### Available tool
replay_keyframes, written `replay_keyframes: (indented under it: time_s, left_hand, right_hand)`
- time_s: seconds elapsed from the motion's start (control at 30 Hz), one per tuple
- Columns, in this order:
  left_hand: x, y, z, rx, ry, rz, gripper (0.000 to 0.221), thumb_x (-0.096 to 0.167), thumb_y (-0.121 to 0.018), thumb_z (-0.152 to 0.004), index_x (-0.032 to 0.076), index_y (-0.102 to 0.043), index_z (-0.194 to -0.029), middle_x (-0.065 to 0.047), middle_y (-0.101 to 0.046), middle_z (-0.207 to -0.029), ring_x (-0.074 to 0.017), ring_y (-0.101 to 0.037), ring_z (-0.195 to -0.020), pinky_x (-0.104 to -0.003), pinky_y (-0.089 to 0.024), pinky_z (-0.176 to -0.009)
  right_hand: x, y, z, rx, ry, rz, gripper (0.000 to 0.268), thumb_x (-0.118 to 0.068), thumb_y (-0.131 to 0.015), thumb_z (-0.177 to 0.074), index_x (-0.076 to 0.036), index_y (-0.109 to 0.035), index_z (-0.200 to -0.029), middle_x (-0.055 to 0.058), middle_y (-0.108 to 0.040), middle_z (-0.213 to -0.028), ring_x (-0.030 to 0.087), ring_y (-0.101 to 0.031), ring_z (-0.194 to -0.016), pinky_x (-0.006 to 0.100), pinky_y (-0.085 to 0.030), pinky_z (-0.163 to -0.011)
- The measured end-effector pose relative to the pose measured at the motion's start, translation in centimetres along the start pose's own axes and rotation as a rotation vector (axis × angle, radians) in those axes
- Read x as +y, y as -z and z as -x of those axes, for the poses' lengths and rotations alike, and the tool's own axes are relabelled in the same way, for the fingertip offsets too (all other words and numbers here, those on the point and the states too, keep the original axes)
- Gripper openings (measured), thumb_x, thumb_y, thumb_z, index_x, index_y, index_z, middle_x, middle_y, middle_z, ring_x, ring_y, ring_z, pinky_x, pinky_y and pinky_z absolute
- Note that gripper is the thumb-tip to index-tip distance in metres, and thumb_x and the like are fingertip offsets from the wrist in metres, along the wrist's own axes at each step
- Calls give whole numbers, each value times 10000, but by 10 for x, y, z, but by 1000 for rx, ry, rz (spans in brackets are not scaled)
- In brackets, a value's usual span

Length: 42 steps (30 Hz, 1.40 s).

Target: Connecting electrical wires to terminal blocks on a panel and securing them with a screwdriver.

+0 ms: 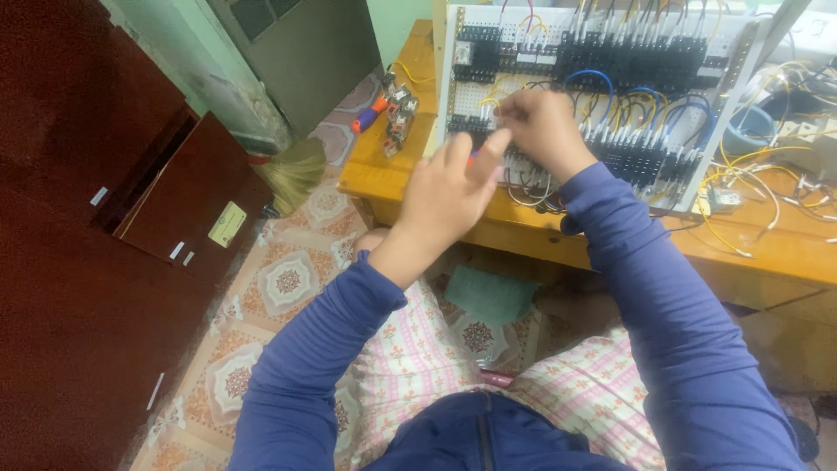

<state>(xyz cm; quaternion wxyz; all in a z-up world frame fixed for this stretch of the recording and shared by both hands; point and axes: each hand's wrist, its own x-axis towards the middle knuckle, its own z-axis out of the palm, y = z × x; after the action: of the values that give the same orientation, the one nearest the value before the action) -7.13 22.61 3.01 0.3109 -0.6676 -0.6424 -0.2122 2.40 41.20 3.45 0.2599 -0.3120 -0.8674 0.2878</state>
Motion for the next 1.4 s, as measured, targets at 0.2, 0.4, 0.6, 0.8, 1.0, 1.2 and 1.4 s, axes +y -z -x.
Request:
replay_keyframes:
  time_s: [0.2, 0.4, 0.6, 0.8, 1.0, 1.2, 1.4]
  left_hand:
    - [0, 0, -2, -30, 22, 57, 580, 173, -660, -963, 217, -366, -1461, -107, -441, -1012, -285, -485, -755, -419, -443, -549]
    - [2, 2, -7, 172, -23, -140, 330, 435, -603, -1063, 173, -600, -1264, -14, -518, -718, -189, -446, -467, -318, -368, -402]
    - [0, 9, -8, 23, 16, 98, 367, 224, -596, -1031, 140, -491, -1372, -74, -522, -912, -248, -565, -709, -350, -432, -517]
    - [-4, 9, -5, -26, 113, 65, 536, 423, -574, -1089, 151, -388, -1512, 7, -586, -798, -155, -439, -516, -300, -336, -403]
    - [0, 2, 2, 126, 54, -29, 406, 301, -621, -1050, 175, -513, -1421, -26, -560, -793, -211, -494, -512, -334, -359, -423]
    - [-2, -2, 0, 132, 80, -28, 371, 364, -530, -1113, 182, -523, -1436, -26, -565, -797, -221, -496, -513, -348, -377, -431]
    - [5, 20, -8, -109, 33, 227, 842, -64, -606, -832, 253, -296, -1547, -96, -447, -1050, -210, -412, -655, -321, -357, -436]
  right_hand:
    - [13, -3, -4, 10, 98, 64, 251, 2, -616, -833, -86, -780, -1001, 102, -774, -963, 275, -715, -879, 411, -577, -782]
    - [13, -1, -5, 20, 98, 18, 103, -47, -711, -915, -67, -774, -994, 83, -761, -916, 222, -696, -799, 377, -572, -742]
    - [5, 1, 2, 18, 36, -50, 133, 9, -697, -919, -44, -750, -1029, 117, -753, -960, 226, -713, -822, 349, -620, -761]
    - [12, 1, -1, 8, 63, -64, 53, -55, -755, -930, -86, -751, -973, 68, -748, -893, 175, -676, -721, 333, -588, -673]
    - [14, -1, -3, 9, 148, 45, 73, -96, -749, -930, -75, -779, -994, 94, -760, -929, 236, -709, -822, 382, -586, -749]
    - [5, -1, -10, -89, 50, 113, 172, -83, -658, -939, -69, -773, -1066, 120, -765, -930, 258, -714, -820, 395, -595, -733]
    - [-10, 6, -8, -111, -76, 89, 271, 31, -604, -869, -99, -738, -1065, 83, -774, -960, 246, -729, -868, 375, -582, -795]
